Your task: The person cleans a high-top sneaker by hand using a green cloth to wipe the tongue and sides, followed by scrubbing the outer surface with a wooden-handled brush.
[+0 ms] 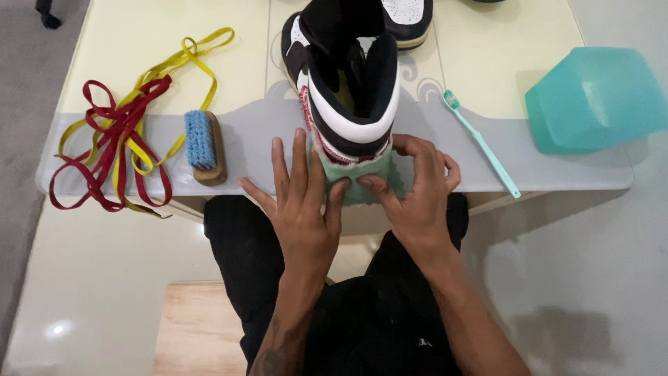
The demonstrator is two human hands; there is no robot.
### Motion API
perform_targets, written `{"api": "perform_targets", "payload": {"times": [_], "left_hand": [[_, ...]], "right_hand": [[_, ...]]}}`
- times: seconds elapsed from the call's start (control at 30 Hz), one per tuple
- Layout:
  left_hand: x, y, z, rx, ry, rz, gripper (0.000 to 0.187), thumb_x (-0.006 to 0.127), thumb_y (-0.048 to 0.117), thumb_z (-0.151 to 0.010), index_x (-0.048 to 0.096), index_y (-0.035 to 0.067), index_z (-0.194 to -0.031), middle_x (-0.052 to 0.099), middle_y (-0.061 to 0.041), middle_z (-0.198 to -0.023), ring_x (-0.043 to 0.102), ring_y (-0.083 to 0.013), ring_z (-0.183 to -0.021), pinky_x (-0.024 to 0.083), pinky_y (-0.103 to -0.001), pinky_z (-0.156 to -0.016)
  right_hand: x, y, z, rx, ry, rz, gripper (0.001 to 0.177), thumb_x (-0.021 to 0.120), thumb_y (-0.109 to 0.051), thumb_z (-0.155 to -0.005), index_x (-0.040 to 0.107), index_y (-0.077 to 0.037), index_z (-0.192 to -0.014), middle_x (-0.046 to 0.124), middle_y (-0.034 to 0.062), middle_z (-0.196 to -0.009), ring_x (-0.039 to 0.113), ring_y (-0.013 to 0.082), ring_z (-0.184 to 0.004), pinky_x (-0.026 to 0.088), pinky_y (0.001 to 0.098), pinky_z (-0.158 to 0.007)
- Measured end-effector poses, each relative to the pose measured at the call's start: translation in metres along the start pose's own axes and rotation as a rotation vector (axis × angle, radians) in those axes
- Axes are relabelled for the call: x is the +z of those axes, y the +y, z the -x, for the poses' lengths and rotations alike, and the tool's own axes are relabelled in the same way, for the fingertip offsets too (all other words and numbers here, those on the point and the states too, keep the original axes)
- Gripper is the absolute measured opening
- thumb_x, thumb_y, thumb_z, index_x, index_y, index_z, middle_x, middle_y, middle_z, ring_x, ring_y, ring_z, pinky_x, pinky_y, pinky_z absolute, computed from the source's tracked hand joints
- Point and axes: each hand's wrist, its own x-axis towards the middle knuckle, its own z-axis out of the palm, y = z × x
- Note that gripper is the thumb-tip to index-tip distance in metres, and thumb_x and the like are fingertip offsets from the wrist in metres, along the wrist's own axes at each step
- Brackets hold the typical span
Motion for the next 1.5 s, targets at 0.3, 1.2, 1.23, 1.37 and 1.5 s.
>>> {"api": "perform_targets", "payload": {"times": [0.3,1.2,1.23,1.37,1.5], "left_hand": [[0.016,-0.016,0.019,-0.021,-0.063,-0.034,0.059,0.063,0.041,-0.105,0.043,0.020,-0.157,0.030,-0.006,-0.170,0.020,-0.0407,-0.161,0.002,-0.089,-0.111],[-0.045,-0.024,0.059,-0.049,0.101,0.442,0.026,0.058,0.006,-0.101,0.069,0.002,-0.124,0.068,-0.015,-0.133,0.065,-0.0340,-0.117,0.050,-0.045,-0.105],[-0.055,-0.030,0.058,-0.054,0.109,0.429,0.026,0.058,0.006,-0.101,0.069,0.002,-0.124,0.068,-0.015,-0.133,0.065,-0.0340,-0.117,0.050,-0.045,-0.105],[-0.079,-0.046,0.052,-0.277,0.134,0.435,0.017,0.064,0.017,-0.100,0.072,0.003,-0.099,0.062,-0.007,-0.083,0.056,-0.0213,-0.077,0.044,-0.035,-0.070],[-0.083,-0.054,0.050,-0.505,0.038,0.759,0.021,0.062,0.020,-0.101,0.075,0.004,-0.100,0.069,0.000,-0.082,0.058,-0.0067,-0.073,0.046,-0.026,-0.063]], "right_hand": [[0.007,0.023,0.016,-0.012,-0.107,0.237,0.061,0.062,-0.063,-0.089,0.059,-0.018,-0.131,0.063,0.0001,-0.127,0.052,0.0247,-0.125,0.019,0.0543,-0.111],[0.022,-0.016,0.061,-0.151,-0.307,-0.221,0.023,0.058,-0.026,-0.100,0.071,-0.007,-0.102,0.065,0.0071,-0.093,0.062,0.0195,-0.080,0.047,0.0309,-0.071],[0.023,-0.025,0.056,-0.160,-0.313,-0.233,0.023,0.058,-0.026,-0.100,0.071,-0.007,-0.102,0.065,0.0071,-0.093,0.062,0.0195,-0.080,0.047,0.0309,-0.071],[0.025,-0.052,0.042,0.073,-0.369,-0.412,0.029,0.065,-0.022,-0.098,0.068,-0.007,-0.123,0.037,-0.0042,-0.069,0.033,0.0059,-0.058,0.034,0.0244,-0.054],[0.041,-0.056,0.041,0.313,-0.521,-0.608,0.018,0.062,-0.012,-0.099,0.070,-0.005,-0.114,0.056,0.0013,-0.057,0.049,0.0079,-0.040,0.040,0.0213,-0.041]]}}
